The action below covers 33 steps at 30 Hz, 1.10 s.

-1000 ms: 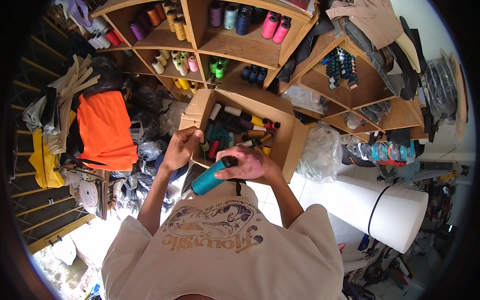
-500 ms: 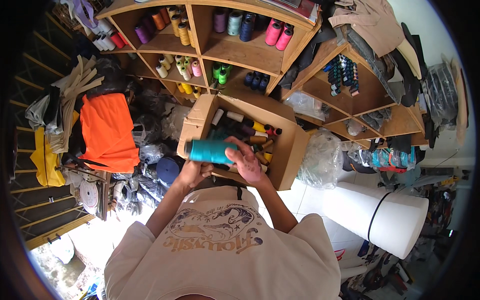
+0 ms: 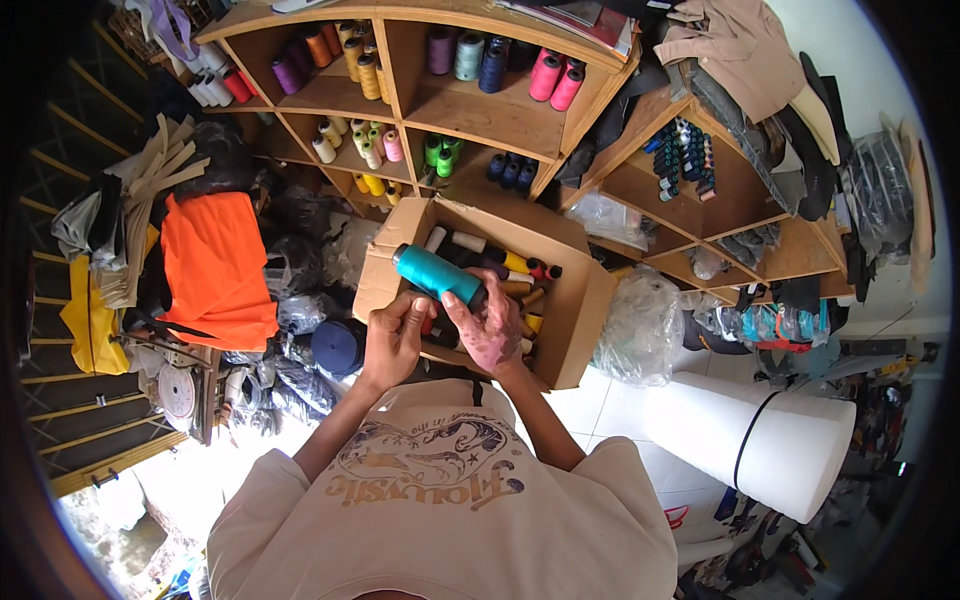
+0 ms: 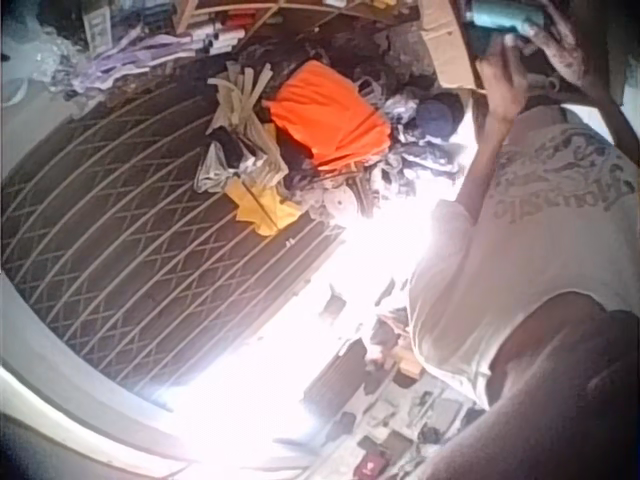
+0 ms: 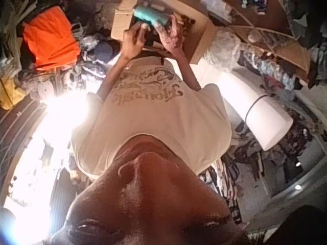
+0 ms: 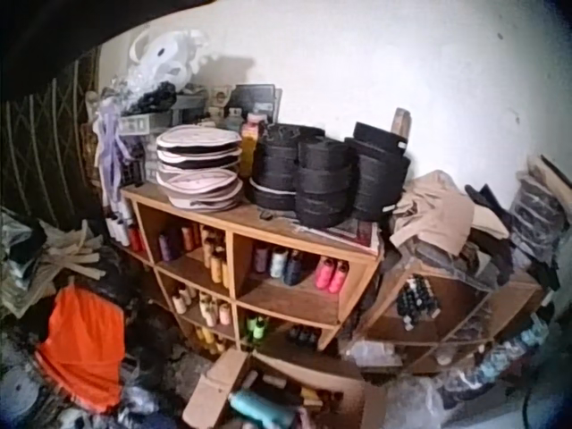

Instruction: The person picks up various colored thread spools from a cardboard box and places them onto a wooden shelf. They handle blue, green, teal, yellow, dark blue, and red spools, arranging them in rows on the shelf.

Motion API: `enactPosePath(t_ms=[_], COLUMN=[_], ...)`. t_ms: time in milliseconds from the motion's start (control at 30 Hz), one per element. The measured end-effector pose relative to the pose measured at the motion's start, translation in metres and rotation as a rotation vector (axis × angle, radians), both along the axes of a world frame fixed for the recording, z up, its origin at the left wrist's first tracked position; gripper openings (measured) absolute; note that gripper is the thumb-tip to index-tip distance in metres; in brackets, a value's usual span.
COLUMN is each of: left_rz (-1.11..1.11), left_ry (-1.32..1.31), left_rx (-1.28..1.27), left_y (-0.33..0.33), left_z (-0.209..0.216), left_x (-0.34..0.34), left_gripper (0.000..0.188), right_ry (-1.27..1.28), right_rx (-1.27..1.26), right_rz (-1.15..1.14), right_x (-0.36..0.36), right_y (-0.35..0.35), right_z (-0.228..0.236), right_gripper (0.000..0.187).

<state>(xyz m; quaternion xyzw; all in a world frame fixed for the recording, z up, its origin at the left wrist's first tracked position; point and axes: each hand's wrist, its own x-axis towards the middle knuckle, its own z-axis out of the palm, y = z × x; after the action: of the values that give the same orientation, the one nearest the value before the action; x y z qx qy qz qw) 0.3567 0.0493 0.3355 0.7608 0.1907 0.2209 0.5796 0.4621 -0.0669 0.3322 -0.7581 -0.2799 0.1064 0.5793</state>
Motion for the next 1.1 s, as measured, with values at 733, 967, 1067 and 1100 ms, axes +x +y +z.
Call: enactPosePath(t_ms=[733, 967, 1067, 1100], left_rz=[0.065, 0.184, 0.138, 0.133], left_ry=[0.099, 0.081, 0.012, 0.025], left_rx=[0.349, 0.058, -0.117, -0.122], left_y=[0.008, 0.000, 0.003, 0.005], left_z=[0.016, 0.005, -0.009, -0.009], left_x=[-0.005, -0.002, -0.003, -0.003], left_gripper=[0.012, 0.024, 0.026, 0.026], right_ry=[-0.329, 0.150, 0.351, 0.416], right_rx=[-0.145, 0.147, 0.210, 0.220], right_rz=[0.186, -0.004, 0.011, 0.016], right_x=[0.010, -0.011, -0.012, -0.011], right_y=[-0.002, 0.005, 0.005, 0.005], right_z=[0.005, -0.023, -0.012, -0.009], right_gripper=[0.042, 0.043, 0.043, 0.043])
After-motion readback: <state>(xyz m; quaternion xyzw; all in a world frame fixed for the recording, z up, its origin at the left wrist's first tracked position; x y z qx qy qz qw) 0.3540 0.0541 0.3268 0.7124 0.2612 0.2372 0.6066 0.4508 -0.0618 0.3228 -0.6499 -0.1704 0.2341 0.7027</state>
